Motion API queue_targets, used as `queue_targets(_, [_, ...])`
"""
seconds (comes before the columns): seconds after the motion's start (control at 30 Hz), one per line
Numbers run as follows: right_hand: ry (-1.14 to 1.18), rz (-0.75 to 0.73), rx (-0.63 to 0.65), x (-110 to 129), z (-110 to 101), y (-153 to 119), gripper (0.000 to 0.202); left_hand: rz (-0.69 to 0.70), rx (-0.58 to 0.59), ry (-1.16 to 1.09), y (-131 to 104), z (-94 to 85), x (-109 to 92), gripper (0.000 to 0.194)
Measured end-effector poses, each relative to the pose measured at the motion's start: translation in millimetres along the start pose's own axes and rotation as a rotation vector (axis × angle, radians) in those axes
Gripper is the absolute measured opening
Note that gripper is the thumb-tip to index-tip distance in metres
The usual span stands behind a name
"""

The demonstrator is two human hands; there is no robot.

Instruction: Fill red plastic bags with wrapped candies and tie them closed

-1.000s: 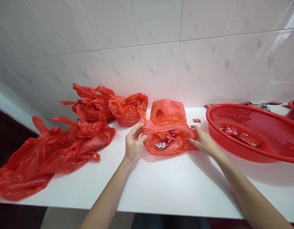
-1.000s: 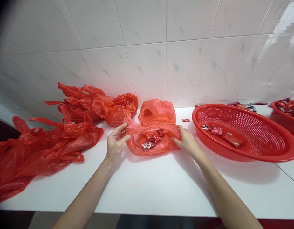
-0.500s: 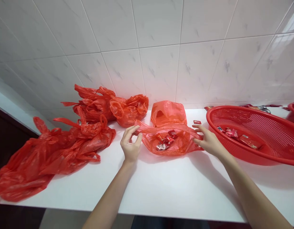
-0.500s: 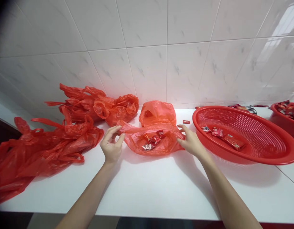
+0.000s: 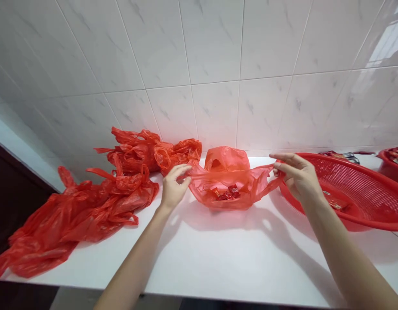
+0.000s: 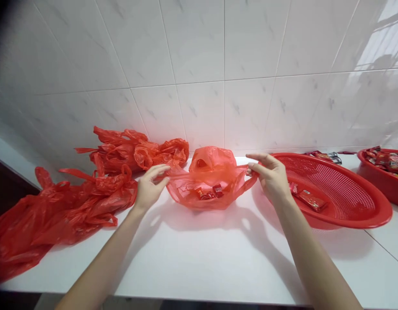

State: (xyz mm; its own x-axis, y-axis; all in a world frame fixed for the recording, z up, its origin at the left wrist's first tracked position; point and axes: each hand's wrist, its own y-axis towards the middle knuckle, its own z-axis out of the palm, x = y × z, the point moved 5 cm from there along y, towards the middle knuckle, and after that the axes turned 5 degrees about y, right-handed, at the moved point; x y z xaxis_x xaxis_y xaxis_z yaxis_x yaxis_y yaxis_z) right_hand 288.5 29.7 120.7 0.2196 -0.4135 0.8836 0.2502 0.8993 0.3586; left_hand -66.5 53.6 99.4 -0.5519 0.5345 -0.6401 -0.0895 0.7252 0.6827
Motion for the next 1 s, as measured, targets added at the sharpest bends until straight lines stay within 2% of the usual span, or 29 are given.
queue_targets(0.13, [0.053,-0.099,0.041,42,4,18,0.024,0.011,0.011,-0.087,39,-15.1,-26,0.028])
queue_targets(0.23, [-0.020,-0.099,0.128,52,13,24,0.025,0.004,0.059,-0.109,53,-13.9,-45,0.023])
queue_targets(0.3, [-0.066,-0.089,0.149,54,18,25,0.024,0.012,0.058,-0.122,56,-12.9,-55,0.021])
queue_targets(0.43, [-0.021,-0.181,0.112,65,23,22,0.017,0.018,0.003,-0.195,55,-13.8,-70,0.024])
queue_targets(0.57, [-0.091,-0.149,0.200,64,35,11,0.023,-0.045,0.026,-0.270,47,-3.1,-75,0.023])
queue_targets(0.63, [-0.122,-0.162,0.203,61,40,5,0.025,-0.082,-0.039,-0.303,43,1.9,-73,0.022])
queue_targets(0.8, [-0.083,-0.285,0.100,56,42,-1,0.019,-0.095,-0.314,-0.299,40,4.0,-60,0.018])
queue_targets(0.87, [-0.053,-0.310,0.073,54,41,0,0.016,-0.031,-0.374,-0.180,41,1.7,-58,0.016])
queue_targets(1.0, [-0.042,-0.331,0.063,52,40,4,0.015,0.238,-0.436,0.185,39,0.6,-65,0.030])
